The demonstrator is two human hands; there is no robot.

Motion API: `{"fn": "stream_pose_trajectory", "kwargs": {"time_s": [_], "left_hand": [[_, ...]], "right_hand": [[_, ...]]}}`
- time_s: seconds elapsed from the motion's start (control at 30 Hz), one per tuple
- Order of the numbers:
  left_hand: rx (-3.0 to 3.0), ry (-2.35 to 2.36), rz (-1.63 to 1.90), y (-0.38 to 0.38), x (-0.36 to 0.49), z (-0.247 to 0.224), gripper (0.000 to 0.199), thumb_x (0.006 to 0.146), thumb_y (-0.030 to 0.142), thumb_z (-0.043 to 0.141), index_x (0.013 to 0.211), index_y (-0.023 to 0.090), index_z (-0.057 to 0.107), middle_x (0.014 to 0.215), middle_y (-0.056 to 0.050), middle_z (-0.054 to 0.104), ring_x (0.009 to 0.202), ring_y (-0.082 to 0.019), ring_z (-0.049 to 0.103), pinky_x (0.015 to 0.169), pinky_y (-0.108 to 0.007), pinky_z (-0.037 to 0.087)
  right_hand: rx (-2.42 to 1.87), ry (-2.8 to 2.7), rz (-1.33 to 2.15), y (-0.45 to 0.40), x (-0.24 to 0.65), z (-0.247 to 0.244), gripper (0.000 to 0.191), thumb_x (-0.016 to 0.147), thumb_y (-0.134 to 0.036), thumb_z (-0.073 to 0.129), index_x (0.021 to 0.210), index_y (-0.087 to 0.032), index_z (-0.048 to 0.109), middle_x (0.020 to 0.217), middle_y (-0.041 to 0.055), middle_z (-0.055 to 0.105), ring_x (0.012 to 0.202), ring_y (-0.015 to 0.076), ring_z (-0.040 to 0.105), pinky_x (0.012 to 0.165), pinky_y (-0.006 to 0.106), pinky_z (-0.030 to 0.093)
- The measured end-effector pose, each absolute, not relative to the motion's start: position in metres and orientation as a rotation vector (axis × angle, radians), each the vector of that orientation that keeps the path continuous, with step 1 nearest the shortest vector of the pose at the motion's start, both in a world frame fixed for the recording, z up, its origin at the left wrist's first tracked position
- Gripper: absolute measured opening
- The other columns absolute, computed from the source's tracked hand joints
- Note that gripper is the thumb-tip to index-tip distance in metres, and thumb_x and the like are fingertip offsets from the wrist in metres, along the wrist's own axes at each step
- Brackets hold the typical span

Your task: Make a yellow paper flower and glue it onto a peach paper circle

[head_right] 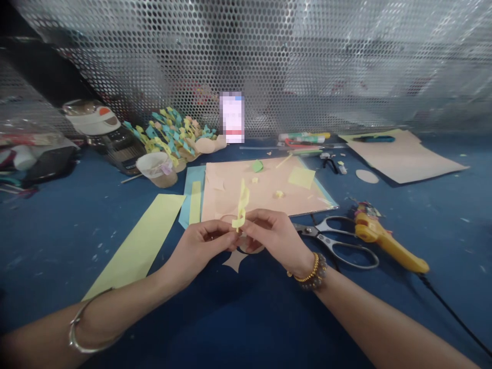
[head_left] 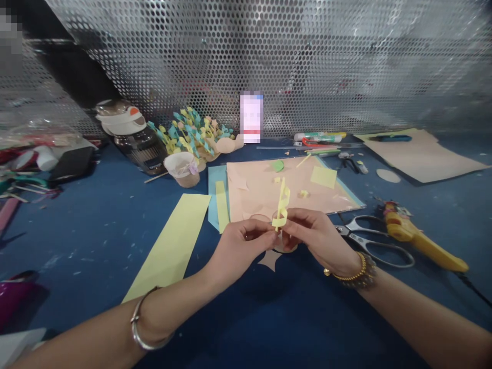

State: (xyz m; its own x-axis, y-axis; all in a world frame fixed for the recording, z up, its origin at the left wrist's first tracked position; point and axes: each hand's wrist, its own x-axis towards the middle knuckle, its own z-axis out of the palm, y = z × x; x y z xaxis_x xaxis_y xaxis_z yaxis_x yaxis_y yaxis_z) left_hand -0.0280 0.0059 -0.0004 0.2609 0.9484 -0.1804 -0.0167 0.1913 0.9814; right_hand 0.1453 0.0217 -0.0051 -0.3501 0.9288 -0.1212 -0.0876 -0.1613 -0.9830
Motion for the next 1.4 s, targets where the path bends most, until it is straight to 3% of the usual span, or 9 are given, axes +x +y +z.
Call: {"fn": "stream_pose_trajectory", "kwargs": {"time_s": [0.27, 0.4, 0.9, 1.4], "left_hand": [[1.133, 0.96, 0.954, 0.0048, -0.0285, -0.0001, 0.004, 0.075, 0.019, 0.067, 0.076, 0.018, 0.071, 0.075, 0.0, 0.069, 0.065, -0.009, 0.063, 0.066, -0.021, 0.05], [1.176, 0.931, 0.958, 0.0054, -0.0285, -0.0013, 0.008, 0.076, 0.016, 0.064, 0.077, 0.02, 0.071, 0.078, 0.001, 0.07, 0.068, -0.009, 0.064, 0.068, -0.02, 0.051], [1.185, 1.096, 0.921, 0.0045, -0.0285, -0.0008, 0.013, 0.074, 0.03, 0.068, 0.075, 0.017, 0.069, 0.071, -0.002, 0.066, 0.064, -0.011, 0.057, 0.062, -0.025, 0.047], [1.167, 1.096, 0.883, 0.0049, -0.0307, 0.0003, 0.014, 0.074, 0.03, 0.069, 0.071, 0.016, 0.068, 0.065, -0.001, 0.063, 0.061, -0.011, 0.056, 0.058, -0.023, 0.045]], "right_hand": [[-1.044, -1.246, 1.669, 0.0203, 0.1461, -0.0028, 0.017, 0.076, -0.03, 0.071, 0.082, -0.015, 0.067, 0.064, -0.0008, 0.063, 0.054, 0.0067, 0.059, 0.051, 0.018, 0.053], [-1.05, -1.199, 1.715, 0.0195, 0.1444, -0.0013, 0.016, 0.076, -0.03, 0.07, 0.074, -0.015, 0.063, 0.061, -0.0016, 0.061, 0.053, 0.0073, 0.058, 0.051, 0.02, 0.054], [-1.03, -1.196, 1.733, 0.018, 0.143, -0.0007, 0.019, 0.081, -0.034, 0.066, 0.077, -0.016, 0.065, 0.06, 0.0, 0.061, 0.053, 0.0085, 0.058, 0.049, 0.021, 0.053], [-1.033, -1.249, 1.722, 0.0179, 0.1434, -0.0036, 0.015, 0.078, -0.029, 0.068, 0.074, -0.014, 0.067, 0.063, 0.0009, 0.06, 0.057, 0.0096, 0.058, 0.052, 0.021, 0.054]]}}
